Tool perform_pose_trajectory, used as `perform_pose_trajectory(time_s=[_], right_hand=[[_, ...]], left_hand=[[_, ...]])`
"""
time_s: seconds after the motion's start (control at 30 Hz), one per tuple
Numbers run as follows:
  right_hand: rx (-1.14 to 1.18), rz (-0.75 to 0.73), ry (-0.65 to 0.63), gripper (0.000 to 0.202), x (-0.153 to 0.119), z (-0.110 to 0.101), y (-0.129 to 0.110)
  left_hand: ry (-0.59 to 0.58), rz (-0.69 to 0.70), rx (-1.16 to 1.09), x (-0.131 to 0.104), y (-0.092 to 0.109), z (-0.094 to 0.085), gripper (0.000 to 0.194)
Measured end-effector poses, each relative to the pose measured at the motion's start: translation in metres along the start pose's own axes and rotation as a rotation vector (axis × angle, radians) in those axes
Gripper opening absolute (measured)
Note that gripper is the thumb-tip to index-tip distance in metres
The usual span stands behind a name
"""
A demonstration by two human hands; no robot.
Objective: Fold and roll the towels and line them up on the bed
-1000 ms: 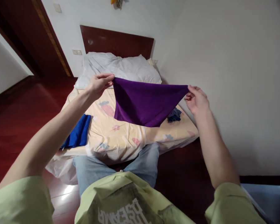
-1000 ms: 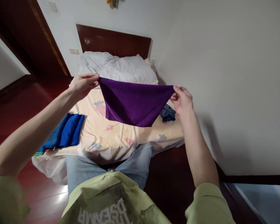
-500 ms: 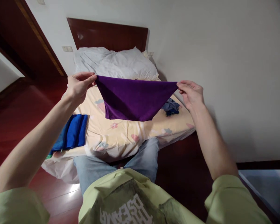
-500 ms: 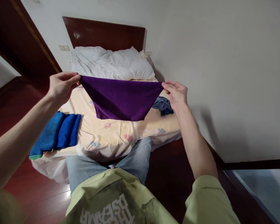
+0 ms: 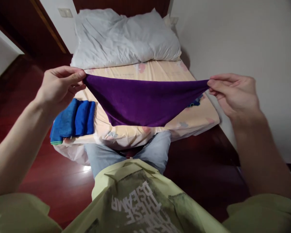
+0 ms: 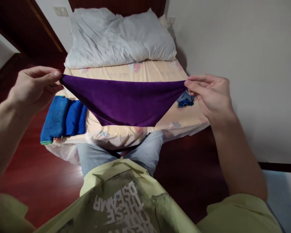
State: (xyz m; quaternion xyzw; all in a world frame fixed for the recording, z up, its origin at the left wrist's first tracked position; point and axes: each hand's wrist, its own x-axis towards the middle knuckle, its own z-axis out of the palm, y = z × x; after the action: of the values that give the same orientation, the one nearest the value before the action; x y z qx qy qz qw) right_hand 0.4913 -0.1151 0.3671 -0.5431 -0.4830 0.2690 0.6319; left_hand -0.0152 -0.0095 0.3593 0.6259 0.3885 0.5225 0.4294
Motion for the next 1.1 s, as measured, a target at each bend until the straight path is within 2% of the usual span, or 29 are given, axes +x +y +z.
perform_pose_trajectory(time_s=[0.07, 0.17, 0.27, 0.33, 0.4, 0.5, 0.57, 0.63, 0.7, 0.77, 0.87, 0.97, 1.03, 1.1], right_hand=[[0.0, 0.064, -0.027, 0.036, 0.007, 0.006, 0.016], [-0.017, 0.162, -0.073, 0.032, 0.021, 0.025, 0.047], [-0.037, 0.193, -0.115, 0.027, 0.041, 0.055, 0.075], [-0.05, 0.131, -0.132, 0.028, 0.061, 0.076, 0.086], [-0.068, 0.014, -0.139, 0.03, 0.083, 0.092, 0.087], [-0.099, -0.161, -0.105, 0.027, 0.11, 0.105, 0.074], [-0.106, -0.257, -0.073, 0.026, 0.117, 0.105, 0.064], [-0.107, -0.326, -0.062, 0.027, 0.114, 0.101, 0.064], [-0.127, -0.334, -0.079, 0.03, 0.1, 0.094, 0.081], [-0.17, -0.27, -0.112, 0.034, 0.074, 0.088, 0.117], [-0.246, -0.096, -0.182, 0.038, 0.015, 0.086, 0.197], [-0.293, 0.182, -0.252, 0.045, -0.059, 0.094, 0.273], [-0.304, 0.354, -0.299, 0.049, -0.105, 0.099, 0.309], [-0.314, 0.438, -0.303, 0.05, -0.14, 0.102, 0.33]], left_hand=[[-0.009, -0.036, 0.024, 0.002, -0.014, -0.003, 0.024], [-0.026, -0.071, 0.018, 0.014, -0.048, -0.006, 0.027], [-0.033, -0.051, 0.045, 0.04, -0.081, -0.007, 0.039], [-0.039, 0.031, 0.106, 0.065, -0.092, -0.008, 0.049], [-0.044, 0.177, 0.173, 0.092, -0.092, -0.009, 0.054], [-0.011, 0.406, 0.261, 0.125, -0.074, -0.017, 0.06], [0.034, 0.521, 0.292, 0.135, -0.064, -0.025, 0.063], [0.058, 0.588, 0.296, 0.132, -0.064, -0.033, 0.063], [0.071, 0.578, 0.298, 0.114, -0.081, -0.036, 0.064], [0.098, 0.496, 0.308, 0.08, -0.115, -0.032, 0.065], [0.145, 0.242, 0.26, -0.001, -0.19, -0.012, 0.059], [0.154, -0.084, 0.308, -0.097, -0.261, 0.015, 0.053], [0.14, -0.262, 0.396, -0.152, -0.293, 0.029, 0.047], [0.155, -0.383, 0.506, -0.19, -0.311, 0.038, 0.042]])
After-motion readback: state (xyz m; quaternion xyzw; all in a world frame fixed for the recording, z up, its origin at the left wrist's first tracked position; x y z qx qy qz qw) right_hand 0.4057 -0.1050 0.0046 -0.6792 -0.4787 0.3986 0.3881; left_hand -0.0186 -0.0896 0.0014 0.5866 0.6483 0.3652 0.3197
